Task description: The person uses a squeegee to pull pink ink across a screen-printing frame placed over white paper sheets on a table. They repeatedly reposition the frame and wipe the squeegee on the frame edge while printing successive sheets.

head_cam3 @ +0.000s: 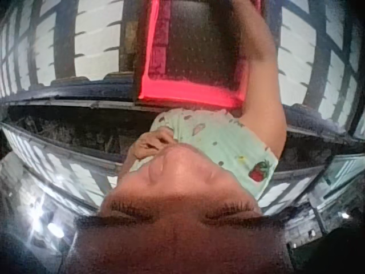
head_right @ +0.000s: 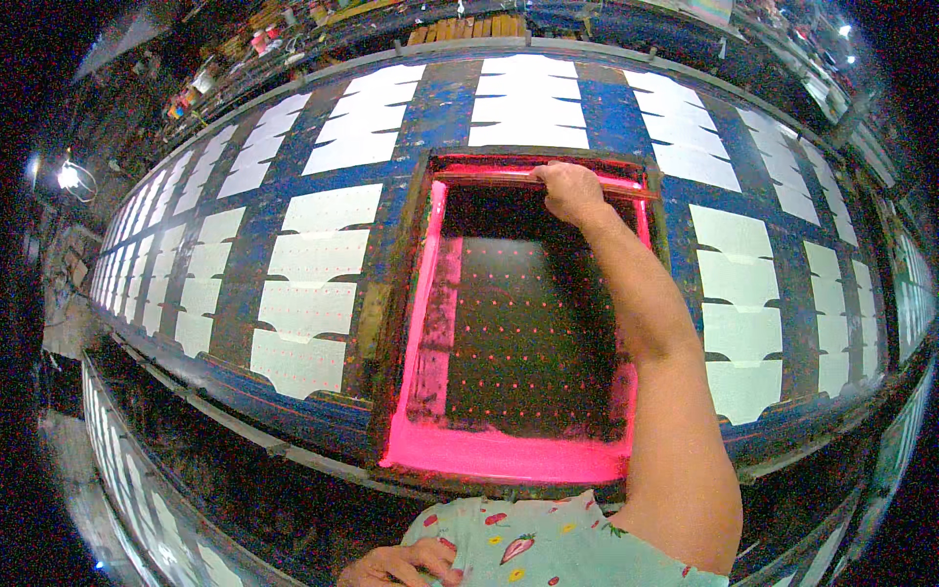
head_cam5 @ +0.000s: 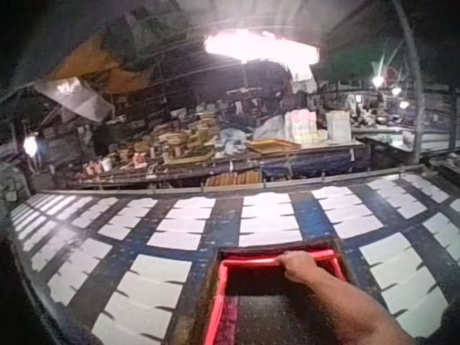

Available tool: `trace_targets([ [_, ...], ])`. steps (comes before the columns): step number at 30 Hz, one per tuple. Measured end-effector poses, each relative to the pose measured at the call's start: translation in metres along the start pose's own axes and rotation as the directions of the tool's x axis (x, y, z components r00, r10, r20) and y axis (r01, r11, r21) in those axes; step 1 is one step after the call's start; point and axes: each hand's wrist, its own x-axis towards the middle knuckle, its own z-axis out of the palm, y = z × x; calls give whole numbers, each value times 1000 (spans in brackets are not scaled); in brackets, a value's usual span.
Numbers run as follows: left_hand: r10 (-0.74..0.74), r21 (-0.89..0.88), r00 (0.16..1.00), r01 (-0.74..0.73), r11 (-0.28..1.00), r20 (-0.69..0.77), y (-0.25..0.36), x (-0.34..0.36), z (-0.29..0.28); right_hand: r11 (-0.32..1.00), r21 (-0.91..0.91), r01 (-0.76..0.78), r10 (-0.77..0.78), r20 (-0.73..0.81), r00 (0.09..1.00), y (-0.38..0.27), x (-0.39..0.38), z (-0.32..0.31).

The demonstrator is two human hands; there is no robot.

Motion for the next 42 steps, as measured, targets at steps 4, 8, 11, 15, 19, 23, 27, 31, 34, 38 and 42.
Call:
trace_targets([
  [4,42,-158,999,-41,987,1,-11,5,-3,999,-42,17,-18,-22,1000,8,15,-6],
  [8,-37,-164,998,29,986,-46,-11,-4,-5,999,-15,34,-33,26,999,13,22,-3],
  [11,-101,-156,992,89,984,-74,-6,-9,-6,999,-11,41,-39,97,995,17,23,-6],
  [15,-152,-161,988,145,976,-36,-5,-12,-9,997,-11,74,-71,181,981,12,11,-17],
  [19,12,-265,988,30,964,157,-16,-22,-21,996,17,84,-86,229,970,-17,-32,-22],
  [23,-137,-342,985,166,925,109,0,-63,-42,989,30,146,-149,190,971,-55,-107,-31],
  [27,-113,-272,987,141,952,114,13,-85,-81,987,78,144,-155,171,973,-107,-192,-39],
  [31,7,-164,997,-19,986,-73,17,-85,-116,986,81,147,-158,166,973,-162,-263,-56],
  [34,19,-13,947,-24,1000,-321,18,-65,-152,984,95,150,-161,123,979,-202,-318,-72],
  [38,253,528,764,132,839,-593,1,-7,-203,985,126,115,-135,164,977,-241,-374,-87],
  [42,366,586,661,139,798,-655,-27,59,-237,991,101,84,-101,183,978,-261,-408,-92],
])
